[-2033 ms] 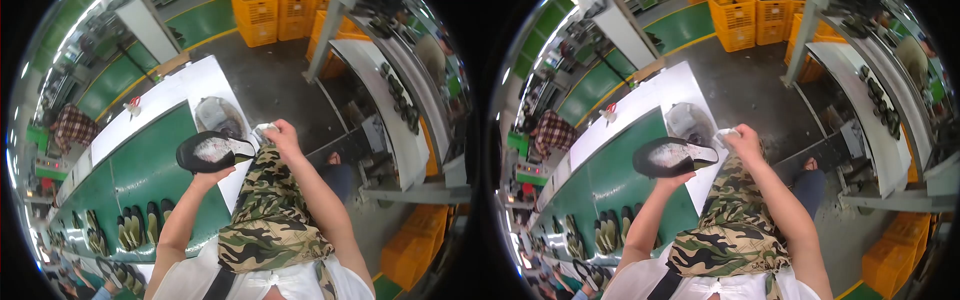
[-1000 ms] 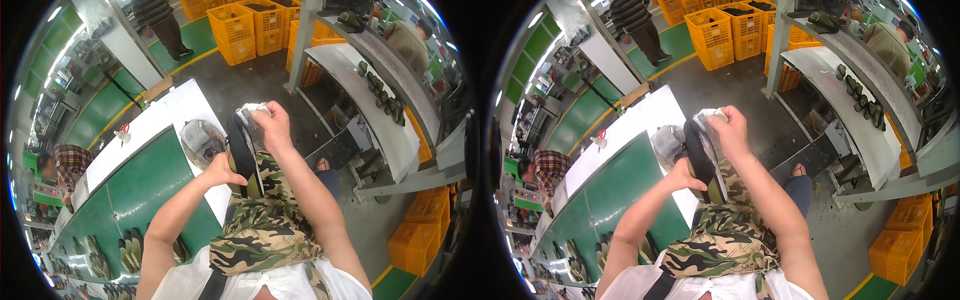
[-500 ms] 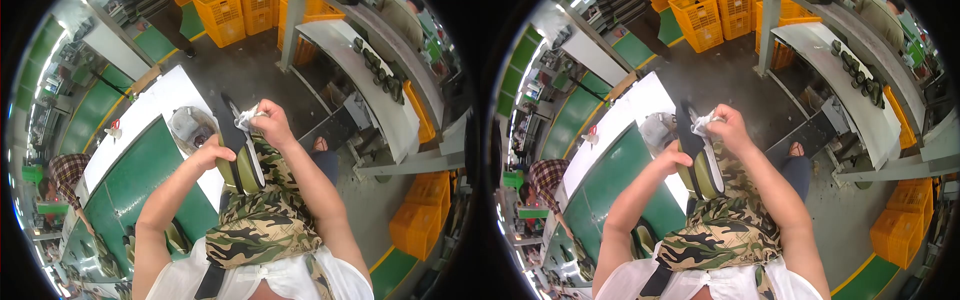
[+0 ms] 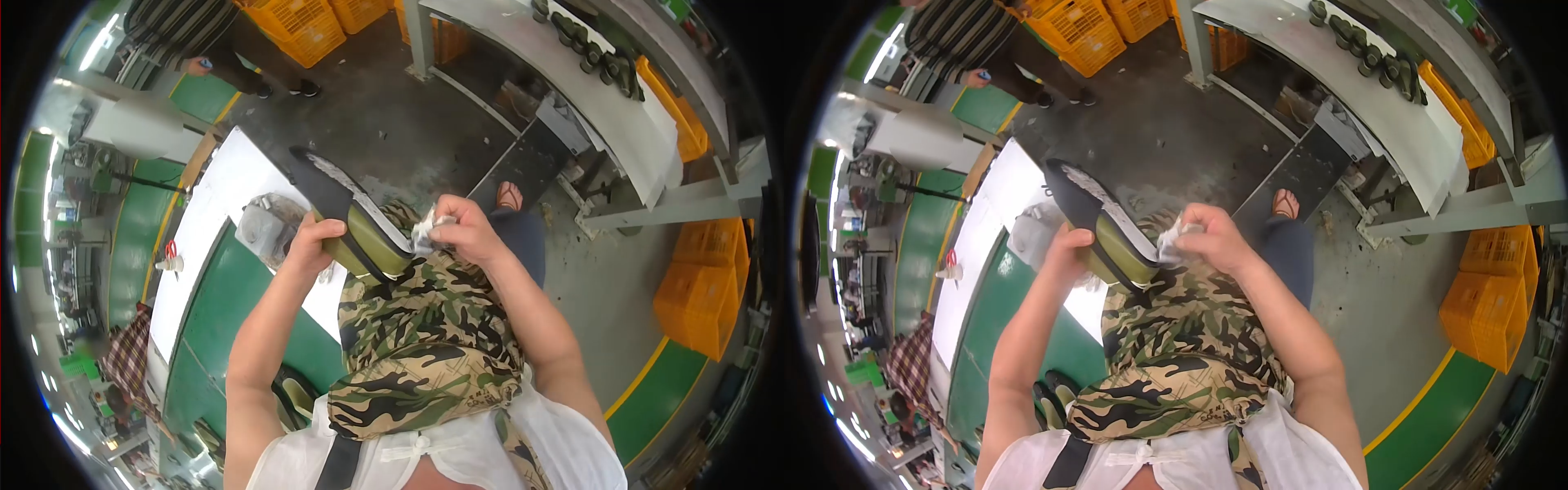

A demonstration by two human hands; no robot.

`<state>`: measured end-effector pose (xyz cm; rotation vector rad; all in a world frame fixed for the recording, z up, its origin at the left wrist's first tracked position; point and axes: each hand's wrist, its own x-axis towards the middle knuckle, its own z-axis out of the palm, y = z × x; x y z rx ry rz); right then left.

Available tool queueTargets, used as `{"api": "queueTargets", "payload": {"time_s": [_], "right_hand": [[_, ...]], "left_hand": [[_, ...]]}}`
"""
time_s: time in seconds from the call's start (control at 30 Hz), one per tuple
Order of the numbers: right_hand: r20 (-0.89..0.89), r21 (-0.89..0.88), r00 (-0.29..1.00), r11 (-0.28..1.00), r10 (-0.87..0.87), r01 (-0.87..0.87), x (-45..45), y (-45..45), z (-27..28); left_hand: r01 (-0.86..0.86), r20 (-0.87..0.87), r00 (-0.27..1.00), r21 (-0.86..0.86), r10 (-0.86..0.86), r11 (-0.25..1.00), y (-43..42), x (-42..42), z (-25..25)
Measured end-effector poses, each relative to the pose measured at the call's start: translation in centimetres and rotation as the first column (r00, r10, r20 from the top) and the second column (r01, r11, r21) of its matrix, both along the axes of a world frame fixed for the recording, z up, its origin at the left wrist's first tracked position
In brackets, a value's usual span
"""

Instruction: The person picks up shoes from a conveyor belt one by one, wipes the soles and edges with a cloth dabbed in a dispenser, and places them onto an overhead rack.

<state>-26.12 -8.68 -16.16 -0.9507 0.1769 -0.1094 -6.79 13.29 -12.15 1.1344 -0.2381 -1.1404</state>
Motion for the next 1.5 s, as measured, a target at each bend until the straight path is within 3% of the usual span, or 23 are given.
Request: {"api": "queueTargets", "payload": {"time_s": [0.03,0.17,0.27,0.3,0.37,0.5,0.63,0.67,0.7,0.77,0.87,0.97,1.0,1.03,1.07,1.13,1.2,1.23,1.33,1.4,1.43,1.47,1.5], "right_hand": [[-0.01,0.063,0.99,0.988,-0.139,0.14,0.2,0.1,-0.1],[-0.142,0.036,0.946,0.954,-0.291,0.298,0.8,-1.4,-2.7],[-0.172,-0.198,0.901,0.91,-0.398,0.365,2.0,-2.9,-3.8],[-0.23,-0.009,0.896,0.922,-0.379,0.387,2.5,-3.7,-3.8],[-0.234,0.327,0.916,0.861,-0.327,0.391,3.1,-4.9,-5.4],[-0.164,0.646,0.904,0.65,-0.394,0.401,3.8,-7.2,-6.6],[-0.282,0.584,0.85,0.623,-0.445,0.52,3.7,-8.5,-12.0],[-0.296,0.558,0.852,0.646,-0.431,0.521,3.4,-8.9,-14.0],[-0.319,0.531,0.852,0.667,-0.414,0.523,3.2,-9.1,-15.3],[-0.333,0.492,0.834,0.673,-0.44,0.552,3.2,-9.9,-16.3],[-0.325,0.463,0.825,0.683,-0.462,0.565,3.3,-10.7,-16.7],[-0.327,0.449,0.812,0.676,-0.483,0.584,3.4,-11.1,-16.5],[-0.336,0.442,0.805,0.673,-0.49,0.594,3.2,-11.3,-16.6],[-0.33,0.426,0.8,0.678,-0.5,0.599,3.1,-11.6,-16.6],[-0.325,0.411,0.797,0.683,-0.509,0.603,3.0,-11.8,-16.6],[-0.323,0.393,0.787,0.682,-0.525,0.617,2.8,-11.8,-16.5],[-0.324,0.384,0.777,0.676,-0.54,0.629,2.4,-12.3,-16.5],[-0.355,0.356,0.756,0.668,-0.551,0.654,2.3,-12.2,-16.3],[-0.276,0.247,0.803,0.769,-0.528,0.59,2.3,-12.0,-19.7],[-0.261,0.355,0.826,0.746,-0.5,0.564,2.1,-11.0,-17.2],[-0.247,0.371,0.854,0.77,-0.458,0.52,2.0,-10.6,-16.6],[-0.237,0.385,0.875,0.786,-0.423,0.484,1.3,-10.0,-16.8],[-0.235,0.395,0.888,0.796,-0.396,0.459,1.0,-9.3,-16.4]], "left_hand": [[-0.031,-0.008,0.999,-0.02,0.031,0.999,-0.8,0.1,-0.3],[-0.101,0.097,0.991,0.085,0.093,0.991,-4.1,0.3,0.1],[-0.107,0.301,0.953,0.219,0.037,0.97,-7.3,1.5,0.2],[-0.178,0.481,0.875,0.231,0.046,0.957,-8.5,1.5,0.6],[-0.171,0.606,0.795,0.2,0.016,0.965,-10.9,2.0,1.3],[-0.183,0.725,0.689,0.186,-0.009,0.965,-16.5,3.3,8.6],[-0.174,0.876,0.454,-0.091,0.162,0.98,-23.0,6.3,17.2],[-0.169,0.853,0.474,-0.157,0.22,0.973,-25.3,5.8,20.5],[-0.11,0.914,0.336,-0.2,0.226,0.974,-27.4,6.8,23.0],[-0.026,0.932,0.247,-0.267,0.265,0.963,-32.5,7.3,28.4],[0.105,0.963,0.229,-0.172,0.145,0.979,-40.2,7.1,34.8],[-0.039,0.945,-0.323,0.04,-0.05,0.998,-48.4,8.5,37.6],[-0.079,0.914,-0.347,0.193,-0.208,0.978,-51.0,7.8,37.8],[-0.24,0.766,-0.583,0.157,-0.271,0.958,-52.9,7.2,37.1],[-0.253,0.733,-0.608,0.187,-0.306,0.949,-54.9,8.0,35.4],[-0.261,0.765,-0.487,0.333,-0.421,0.906,-57.4,7.8,33.4],[-0.22,0.843,-0.491,0.123,-0.219,0.968,-55.9,6.1,30.4],[-0.154,0.908,-0.404,0.055,-0.113,0.987,-53.3,6.1,28.9],[0.045,0.864,-0.491,-0.105,0.114,0.993,-37.4,2.8,24.8],[0.186,0.949,-0.289,0.183,-0.125,0.965,-24.6,0.1,23.0],[0.106,0.888,-0.435,0.215,-0.149,0.971,-17.8,0.4,19.2],[0.028,0.844,-0.456,0.331,-0.283,0.943,-11.4,0.2,17.1],[-0.091,0.83,-0.302,0.465,-0.469,0.881,-4.6,0.5,14.2]]}}
